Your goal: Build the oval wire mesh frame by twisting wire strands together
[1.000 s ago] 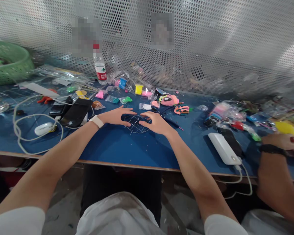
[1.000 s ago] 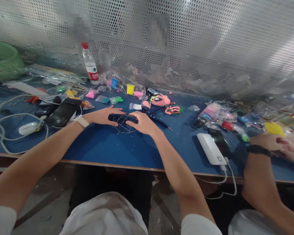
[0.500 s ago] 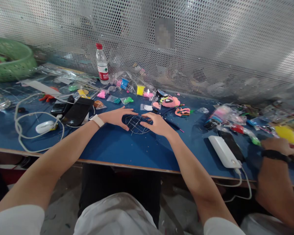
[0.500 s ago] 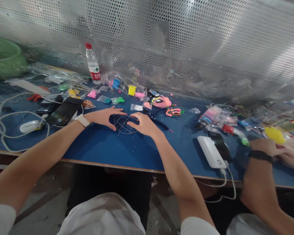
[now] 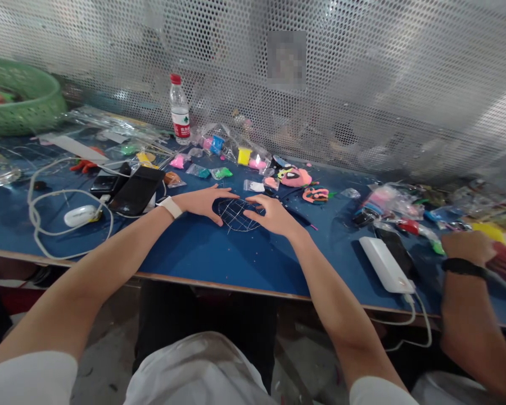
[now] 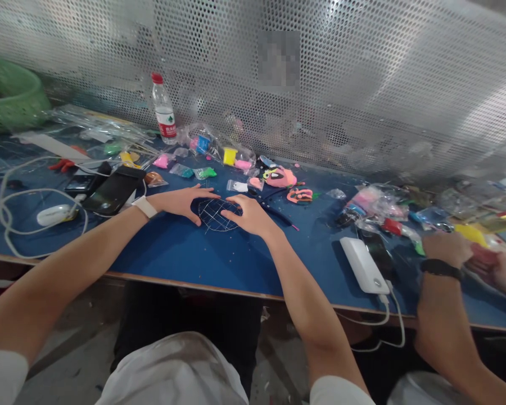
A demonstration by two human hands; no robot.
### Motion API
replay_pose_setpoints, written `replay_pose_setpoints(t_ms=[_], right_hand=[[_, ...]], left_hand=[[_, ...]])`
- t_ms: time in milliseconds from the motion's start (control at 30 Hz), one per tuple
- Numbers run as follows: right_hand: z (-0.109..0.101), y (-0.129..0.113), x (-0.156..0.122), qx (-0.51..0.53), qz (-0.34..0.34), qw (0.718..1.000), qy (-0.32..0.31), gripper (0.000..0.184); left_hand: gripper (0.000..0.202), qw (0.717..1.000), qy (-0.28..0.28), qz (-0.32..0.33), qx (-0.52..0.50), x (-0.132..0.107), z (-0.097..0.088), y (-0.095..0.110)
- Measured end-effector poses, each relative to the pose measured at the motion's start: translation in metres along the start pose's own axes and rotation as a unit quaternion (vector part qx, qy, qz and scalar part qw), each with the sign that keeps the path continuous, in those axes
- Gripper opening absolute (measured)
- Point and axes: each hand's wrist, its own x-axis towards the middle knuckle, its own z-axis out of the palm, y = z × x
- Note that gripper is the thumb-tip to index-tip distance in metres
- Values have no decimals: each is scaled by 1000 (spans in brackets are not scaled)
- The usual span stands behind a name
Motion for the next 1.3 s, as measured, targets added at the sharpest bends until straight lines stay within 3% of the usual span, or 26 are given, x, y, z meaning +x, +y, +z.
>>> replay_pose_setpoints(t_ms=[233,633,767,867,933,1167,1300], right_hand=[[0,-2,0,11,-1,1000,5,46],[0,5,1,38,6,999,10,56],[-10,4,-3,36,-4,999,-32,81],[-15,-1,-8,-36,24,996,-79,112],[-14,-4,-11,-69,37,993,-91,121],[-5,1,-7,-56,17,998,-26,108],[-8,10,-1,-4,-13,997,73,90]], left_hand=[[116,1000,9,14,-18,5,5,-7],[118,1000,14,7,-1,8,12,-10],[109,998,38,37,26,8,13,-9],[97,996,51,42,53,10,12,-9],[95,995,60,40,65,10,12,-9],[95,989,125,12,76,10,12,-2],[95,978,205,15,-34,9,10,6]])
